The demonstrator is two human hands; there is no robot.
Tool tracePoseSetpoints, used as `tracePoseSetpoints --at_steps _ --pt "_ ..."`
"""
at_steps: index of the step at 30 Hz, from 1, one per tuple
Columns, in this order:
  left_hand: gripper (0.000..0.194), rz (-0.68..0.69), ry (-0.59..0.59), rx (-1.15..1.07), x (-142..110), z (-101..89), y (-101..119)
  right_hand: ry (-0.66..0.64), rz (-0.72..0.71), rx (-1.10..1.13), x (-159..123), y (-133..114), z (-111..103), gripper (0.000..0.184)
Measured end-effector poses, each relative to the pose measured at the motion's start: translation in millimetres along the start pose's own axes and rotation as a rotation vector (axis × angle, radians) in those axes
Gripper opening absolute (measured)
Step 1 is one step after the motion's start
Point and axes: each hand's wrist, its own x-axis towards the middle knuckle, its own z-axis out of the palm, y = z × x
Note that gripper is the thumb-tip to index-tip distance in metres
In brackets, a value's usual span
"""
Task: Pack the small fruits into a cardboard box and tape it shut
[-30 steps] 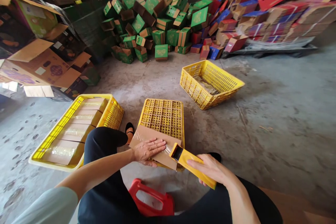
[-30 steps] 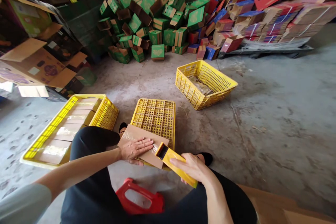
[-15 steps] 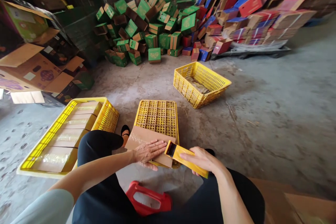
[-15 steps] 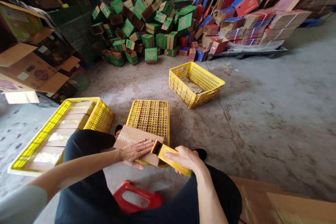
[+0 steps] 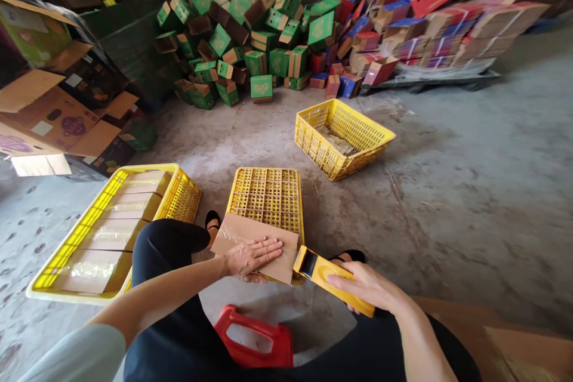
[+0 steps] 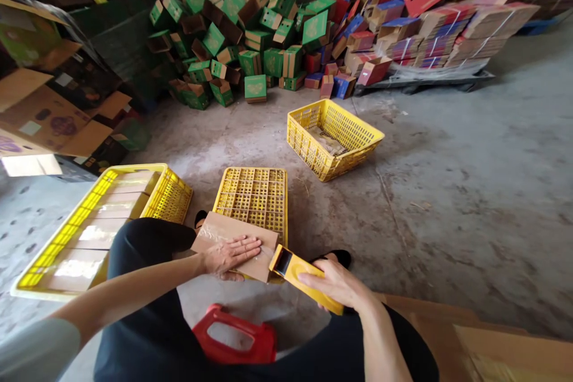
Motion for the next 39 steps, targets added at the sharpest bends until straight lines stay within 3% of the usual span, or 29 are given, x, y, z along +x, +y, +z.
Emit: tracePoseSetpoints --at_steps 3,6,11,15,21,26,33,39 --pt "0.095 0.028 0.031 0.002 -1.7 2.4 -7.7 -0.021 -0.011 -0.022 1.6 2.5 1.3 0.053" --pt "0.094 0.055 0.036 -0.001 -10.7 -3.1 -29.0 -0.007 -0.002 -0.036 7.7 -9.5 10.7 0.049" --pt "0.098 0.026 -0.062 0.017 -33.1 -35.3 -62.7 -0.012 -0.066 -0.007 24.8 -37.2 29.1 0.046" --pt "0.105 0.020 -0.079 0.043 -25.3 -44.3 -44.4 0.001 -0.092 0.006 31.0 -42.5 31.8 0.041" --pt "0.104 -0.019 0.033 0.025 0.3 -15.9 -6.0 -0.030 -0.074 0.044 24.9 -33.5 26.4 0.045" --pt "0.107 -0.002 0.036 0.033 -2.7 -9.2 -9.5 -0.091 -0.066 0.104 31.6 -21.8 23.3 0.055" --pt "0.106 0.017 0.063 0.039 -0.9 -3.5 -14.1 -0.105 -0.026 0.128 28.0 -0.2 17.1 0.048" --pt "0.104 0.001 0.052 0.028 -1.2 -4.4 -13.1 -0.106 0.000 0.055 33.7 1.6 17.7 0.046"
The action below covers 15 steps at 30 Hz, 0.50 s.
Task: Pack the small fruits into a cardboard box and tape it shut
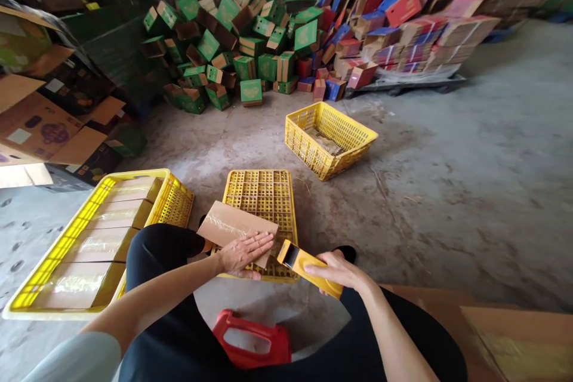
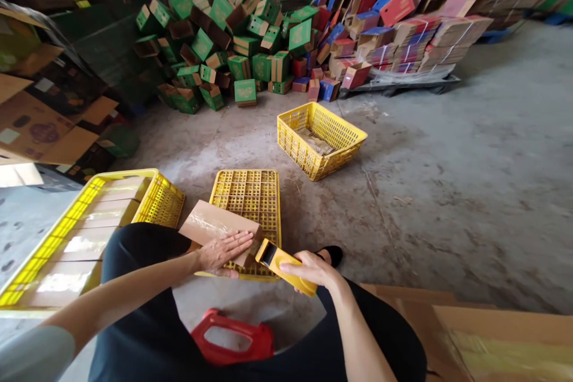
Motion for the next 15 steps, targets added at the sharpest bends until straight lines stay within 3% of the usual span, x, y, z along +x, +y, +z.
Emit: tracePoseSetpoints --at_steps 5,7,10,15 --pt "0.104 -0.006 0.007 0.009 1.1 0.9 1.7 0.087 -0.042 -0.287 18.5 -2.6 -0.2 0.028" --pt "0.106 -0.011 0.007 0.013 1.4 1.1 2.5 0.042 0.010 -0.234 26.2 -1.5 4.9 0.028" --pt "0.109 -0.017 0.002 0.015 1.4 -0.1 3.6 -0.037 0.097 -0.068 35.8 1.4 14.2 0.044" --pt "0.102 -0.035 -0.017 0.018 1.5 -2.0 4.4 -0.053 0.067 0.075 41.8 9.8 18.0 0.047"
